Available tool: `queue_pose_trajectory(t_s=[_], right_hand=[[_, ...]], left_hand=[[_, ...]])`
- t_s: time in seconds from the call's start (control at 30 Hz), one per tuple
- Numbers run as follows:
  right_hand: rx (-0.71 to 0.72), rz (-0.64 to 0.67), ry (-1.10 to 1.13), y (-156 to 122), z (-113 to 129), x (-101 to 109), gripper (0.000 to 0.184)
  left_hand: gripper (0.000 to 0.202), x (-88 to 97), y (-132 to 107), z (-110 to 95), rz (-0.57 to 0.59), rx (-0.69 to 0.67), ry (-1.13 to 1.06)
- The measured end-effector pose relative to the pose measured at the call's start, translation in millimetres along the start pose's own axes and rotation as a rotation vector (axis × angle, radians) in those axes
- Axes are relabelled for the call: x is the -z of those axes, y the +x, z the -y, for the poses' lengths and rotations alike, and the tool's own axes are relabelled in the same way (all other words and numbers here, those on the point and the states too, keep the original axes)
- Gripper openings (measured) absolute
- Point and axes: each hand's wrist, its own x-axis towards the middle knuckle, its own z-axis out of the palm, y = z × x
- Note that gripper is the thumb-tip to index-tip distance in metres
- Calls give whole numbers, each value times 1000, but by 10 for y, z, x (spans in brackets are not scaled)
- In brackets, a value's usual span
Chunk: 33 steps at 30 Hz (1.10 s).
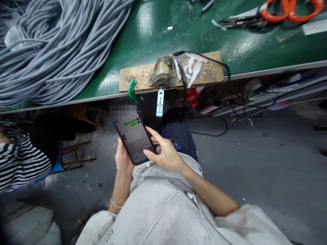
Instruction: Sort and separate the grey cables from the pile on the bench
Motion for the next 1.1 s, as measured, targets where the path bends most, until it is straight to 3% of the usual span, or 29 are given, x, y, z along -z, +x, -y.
queue_pose_trajectory(t_s=[0.2,0.4,0.83,1.1], right_hand=[[-2,8,5,-1,-21,10,75],[-2,4,3,-15,-29,23,74],[16,2,-24,-41,-39,42,72],[79,-68,-74,-17,-19,128,53]], left_hand=[[42,-15,-11,8,23,-20,17],[36,20,-18,30,117,-94,53],[50,84,-31,21,206,-160,163],[53,239,14,33,280,-148,148]])
